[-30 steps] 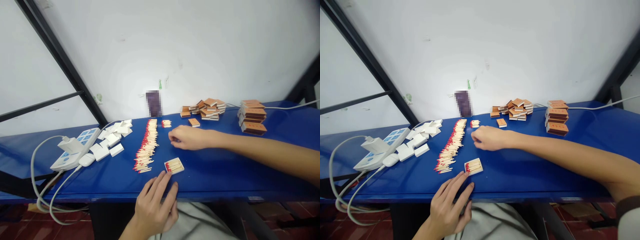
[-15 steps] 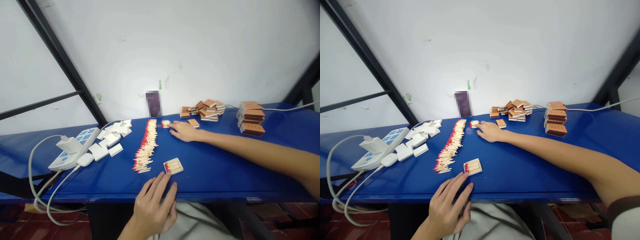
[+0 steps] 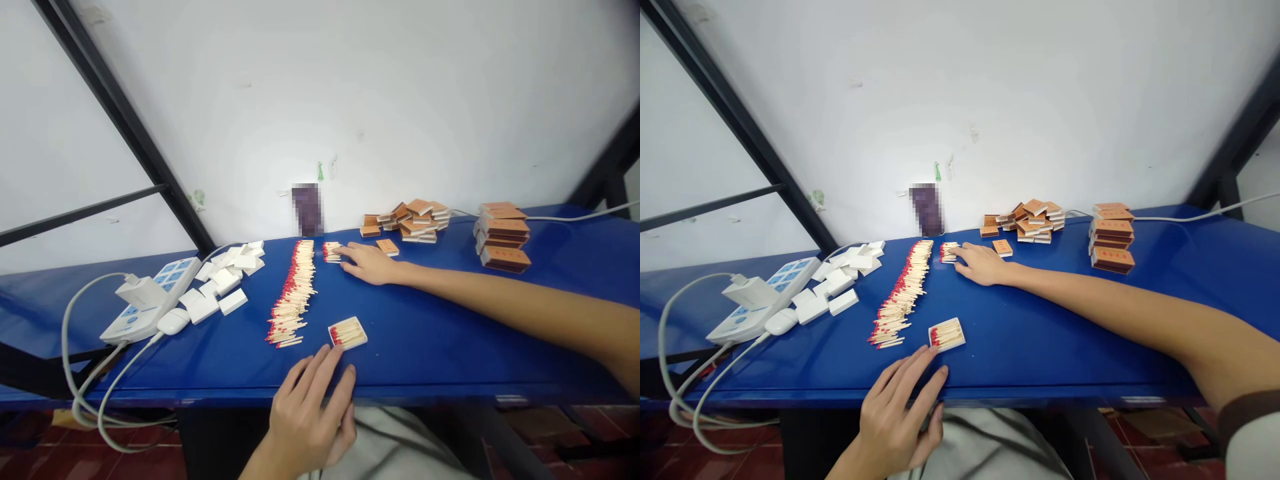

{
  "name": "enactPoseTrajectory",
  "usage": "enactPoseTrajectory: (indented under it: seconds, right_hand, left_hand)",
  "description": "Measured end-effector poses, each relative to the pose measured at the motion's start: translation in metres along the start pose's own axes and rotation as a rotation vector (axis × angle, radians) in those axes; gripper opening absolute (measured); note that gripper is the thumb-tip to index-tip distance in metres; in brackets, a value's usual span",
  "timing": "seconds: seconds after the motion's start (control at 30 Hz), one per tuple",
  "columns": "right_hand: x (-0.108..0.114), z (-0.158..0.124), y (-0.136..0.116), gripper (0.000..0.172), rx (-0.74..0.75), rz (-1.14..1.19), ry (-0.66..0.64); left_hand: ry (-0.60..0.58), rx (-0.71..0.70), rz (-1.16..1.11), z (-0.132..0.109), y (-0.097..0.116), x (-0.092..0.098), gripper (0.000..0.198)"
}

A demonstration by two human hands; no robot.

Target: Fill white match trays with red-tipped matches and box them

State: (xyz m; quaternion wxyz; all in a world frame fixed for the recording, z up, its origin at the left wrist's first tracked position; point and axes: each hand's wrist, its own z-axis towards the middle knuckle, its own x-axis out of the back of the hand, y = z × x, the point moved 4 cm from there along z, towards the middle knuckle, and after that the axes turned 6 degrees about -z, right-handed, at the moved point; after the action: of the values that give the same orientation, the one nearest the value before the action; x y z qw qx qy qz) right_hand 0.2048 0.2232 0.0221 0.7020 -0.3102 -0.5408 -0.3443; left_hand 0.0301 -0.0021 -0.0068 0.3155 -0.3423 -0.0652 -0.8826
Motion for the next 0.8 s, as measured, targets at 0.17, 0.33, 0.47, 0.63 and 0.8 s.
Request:
enactPoseTrajectory:
  seconds: [0.17, 0.33, 0.47, 0.63, 0.8]
  right_hand:
    - [0.0004, 0.0003, -0.001, 0.043, 0.026, 0.003, -0.004]
    - [0.0004, 0.0006, -0.0005, 0.042, 0.025, 0.012, 0.013]
    - [-0.001, 0.0013, -0.0001, 0.047, 0.017, 0.0, -0.019]
    - [-0.0004, 0.0009, -0.0001, 0.043, 0.036, 0.034, 0.003]
    - [-0.0011, 0.0011, 0.0, 0.042, 0.053, 0.037, 0.033]
  left_hand:
    - [0.004, -0.002, -0.003, 0.0011, 0.0004, 0.0004, 0.035]
    - [0.006, -0.006, 0.004, 0.0009, 0.0001, 0.0005, 0.035]
    - [0.004, -0.004, 0.011, 0.0011, 0.0002, 0.0007, 0.035]
    - [0.0, -0.005, 0.014, 0.0019, 0.0008, 0.0015, 0.035]
    - [0.001, -0.005, 0.015, 0.0016, 0.0008, 0.0011, 0.035]
